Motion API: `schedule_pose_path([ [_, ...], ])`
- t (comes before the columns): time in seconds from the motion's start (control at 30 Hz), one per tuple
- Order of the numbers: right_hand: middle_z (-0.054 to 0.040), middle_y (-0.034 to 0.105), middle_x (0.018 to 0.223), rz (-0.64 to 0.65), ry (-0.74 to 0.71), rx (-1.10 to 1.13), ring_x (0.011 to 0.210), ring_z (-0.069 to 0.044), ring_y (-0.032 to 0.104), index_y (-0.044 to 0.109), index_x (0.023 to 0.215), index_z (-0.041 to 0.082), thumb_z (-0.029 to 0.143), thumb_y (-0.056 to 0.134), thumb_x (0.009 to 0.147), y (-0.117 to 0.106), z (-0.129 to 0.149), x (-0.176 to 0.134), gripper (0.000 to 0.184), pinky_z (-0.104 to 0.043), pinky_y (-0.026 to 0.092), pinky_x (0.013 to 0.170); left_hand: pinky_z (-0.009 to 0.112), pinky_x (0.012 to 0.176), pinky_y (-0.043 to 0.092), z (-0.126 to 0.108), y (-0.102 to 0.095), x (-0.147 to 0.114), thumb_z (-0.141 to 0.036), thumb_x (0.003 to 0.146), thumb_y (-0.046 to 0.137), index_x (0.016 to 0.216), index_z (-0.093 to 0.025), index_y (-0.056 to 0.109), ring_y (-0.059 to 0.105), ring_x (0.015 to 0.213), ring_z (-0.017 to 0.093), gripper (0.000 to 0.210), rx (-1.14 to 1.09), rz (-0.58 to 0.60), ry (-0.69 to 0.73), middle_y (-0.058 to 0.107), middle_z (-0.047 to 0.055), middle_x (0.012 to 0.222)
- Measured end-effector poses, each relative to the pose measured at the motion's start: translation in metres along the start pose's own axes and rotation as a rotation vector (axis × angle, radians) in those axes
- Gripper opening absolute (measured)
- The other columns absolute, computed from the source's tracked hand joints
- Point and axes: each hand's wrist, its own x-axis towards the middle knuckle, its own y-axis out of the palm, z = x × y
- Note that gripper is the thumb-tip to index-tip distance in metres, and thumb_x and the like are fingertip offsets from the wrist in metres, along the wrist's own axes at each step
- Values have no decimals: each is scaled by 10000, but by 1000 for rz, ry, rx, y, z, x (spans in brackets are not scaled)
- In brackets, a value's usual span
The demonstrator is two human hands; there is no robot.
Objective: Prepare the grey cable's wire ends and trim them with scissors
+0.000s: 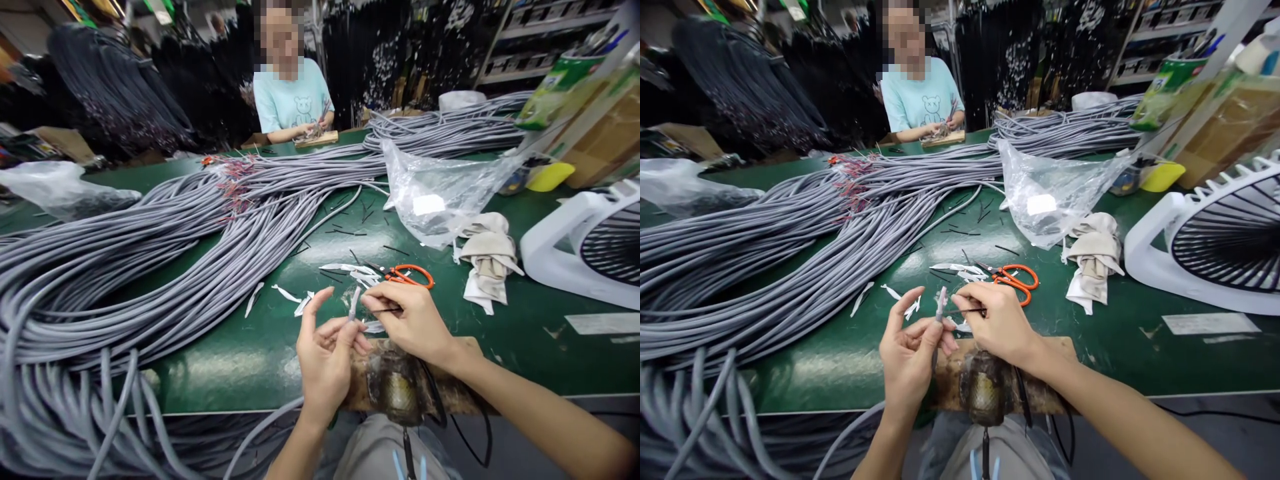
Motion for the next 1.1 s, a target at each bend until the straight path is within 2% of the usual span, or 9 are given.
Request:
schedule_pose_path([
  [0.17,-18,588,591,-57,103,109,504,-103,494,638,736,146,252,517,804,-3,1,2,175,-207,384,475,161,410,438,-1,-2,-1,-257,779,600,1062,-160,479,554,405,86,323,-89,74,-24,624,-6,605],
  [0.3,-1,582,579,208,65,305,500,-97,490,651,770,149,203,496,793,-7,7,1,166,-196,393,473,137,367,388,2,-7,0,-247,794,588,1112,-187,490,515,369,64,338,-157,149,-44,604,-22,585],
  [0.4,-2,593,609,307,-84,187,539,-97,492,644,752,158,73,435,761,-6,7,-1,225,-198,397,527,123,338,332,6,-12,2,-244,813,564,1130,-206,519,463,336,40,322,-205,222,-68,585,-24,574],
  [0.53,-34,646,756,188,-151,-10,669,-129,561,637,875,170,62,416,780,-6,1,-1,264,-227,418,618,115,335,250,9,-14,3,-251,818,558,1080,-197,599,360,325,-1,271,-223,237,-98,543,-21,571],
  [0.63,-50,660,814,-11,-17,-43,675,-139,579,630,914,171,138,451,814,-11,-1,0,207,-234,425,603,123,332,191,7,-10,2,-284,799,579,1041,-170,628,290,328,-7,271,-175,149,-79,489,-31,533],
  [0.7,-35,645,749,-60,79,62,581,-117,545,629,902,173,227,490,822,-16,0,1,169,-216,404,518,132,334,178,6,-7,0,-302,787,591,986,-152,643,267,334,-1,254,-112,84,-54,448,-43,506],
  [0.87,-1,566,634,85,4,277,560,-89,479,610,718,161,227,527,799,-20,6,3,133,-196,378,517,175,371,241,3,-7,-2,-305,791,567,836,-151,671,327,380,47,190,201,121,10,452,-24,513],
  [1.0,19,488,579,181,119,339,529,-74,415,531,622,149,267,458,839,-12,2,4,258,-191,332,484,208,463,338,-4,-9,-1,-245,784,560,795,-171,698,445,457,103,157,378,216,146,529,7,549],
  [1.1,33,447,542,342,95,361,509,-71,385,507,577,148,251,472,820,-11,4,3,266,-196,306,473,212,544,388,-5,-7,0,-249,801,534,768,-173,667,517,556,129,157,324,82,226,584,19,631],
])
